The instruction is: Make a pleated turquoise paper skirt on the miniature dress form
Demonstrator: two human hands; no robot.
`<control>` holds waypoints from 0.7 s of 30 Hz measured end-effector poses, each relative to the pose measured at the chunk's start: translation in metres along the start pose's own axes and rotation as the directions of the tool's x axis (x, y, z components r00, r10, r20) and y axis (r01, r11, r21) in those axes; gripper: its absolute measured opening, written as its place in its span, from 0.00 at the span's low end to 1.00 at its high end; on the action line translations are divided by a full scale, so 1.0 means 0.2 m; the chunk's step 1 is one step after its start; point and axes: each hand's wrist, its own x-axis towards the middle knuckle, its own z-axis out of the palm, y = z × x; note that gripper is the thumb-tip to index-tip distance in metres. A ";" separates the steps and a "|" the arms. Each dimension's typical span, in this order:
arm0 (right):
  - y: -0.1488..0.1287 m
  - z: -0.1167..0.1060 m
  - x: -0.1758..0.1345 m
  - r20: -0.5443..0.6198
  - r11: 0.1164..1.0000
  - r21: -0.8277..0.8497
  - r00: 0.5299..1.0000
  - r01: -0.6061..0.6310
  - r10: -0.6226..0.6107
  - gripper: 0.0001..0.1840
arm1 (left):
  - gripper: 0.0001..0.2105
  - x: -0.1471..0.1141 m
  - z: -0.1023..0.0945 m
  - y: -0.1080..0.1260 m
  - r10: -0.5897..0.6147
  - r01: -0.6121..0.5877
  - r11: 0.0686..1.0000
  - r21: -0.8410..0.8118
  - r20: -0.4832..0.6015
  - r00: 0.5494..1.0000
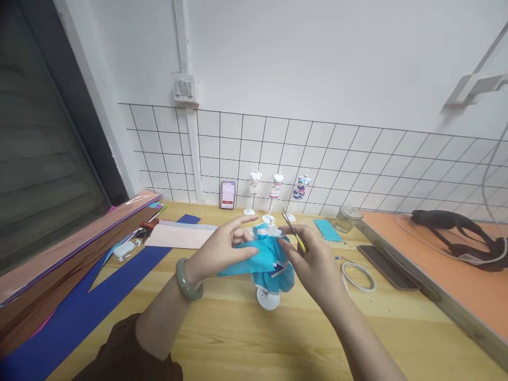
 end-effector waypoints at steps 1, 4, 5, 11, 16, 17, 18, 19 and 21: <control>0.00 0.00 0.00 -0.008 1.000 -0.005 1.000 0.000 0.000 0.14 | 0.31 0.00 0.01 0.00 0.014 -0.014 1.000 0.000 -0.014 1.000; 0.00 0.02 0.02 -0.023 1.000 0.020 1.000 -0.015 0.016 0.15 | 0.30 0.01 0.03 -0.01 0.031 -0.031 1.000 0.003 -0.053 0.998; -0.01 0.02 0.02 -0.025 0.999 0.043 0.999 -0.027 0.028 0.15 | 0.30 0.01 0.03 -0.01 0.037 -0.036 0.999 0.016 -0.073 0.997; -0.05 0.04 0.05 0.039 0.981 0.154 0.993 -0.115 0.110 0.18 | 0.26 0.02 0.03 0.00 0.236 -0.157 0.926 0.345 -0.202 0.950; -0.01 0.05 0.05 0.066 0.966 0.249 0.997 -0.065 0.050 0.18 | 0.26 0.01 0.03 -0.01 0.326 -0.239 0.873 0.425 -0.145 0.934; -0.01 0.06 0.05 0.071 0.964 0.259 0.996 -0.068 0.051 0.18 | 0.27 0.01 0.03 -0.01 0.314 -0.239 0.881 0.409 -0.126 0.941; -0.01 0.06 0.05 0.075 0.961 0.266 0.996 -0.074 0.056 0.19 | 0.27 0.01 0.03 -0.01 0.303 -0.237 0.888 0.393 -0.113 0.946; -0.01 0.06 0.05 0.072 0.959 0.273 0.995 -0.079 0.062 0.19 | 0.27 0.01 0.04 -0.01 0.297 -0.237 0.895 0.379 -0.108 0.949; -0.02 0.05 0.03 0.031 0.952 0.294 0.997 -0.079 0.073 0.20 | 0.26 0.01 0.04 -0.01 0.287 -0.232 0.907 0.352 -0.113 0.951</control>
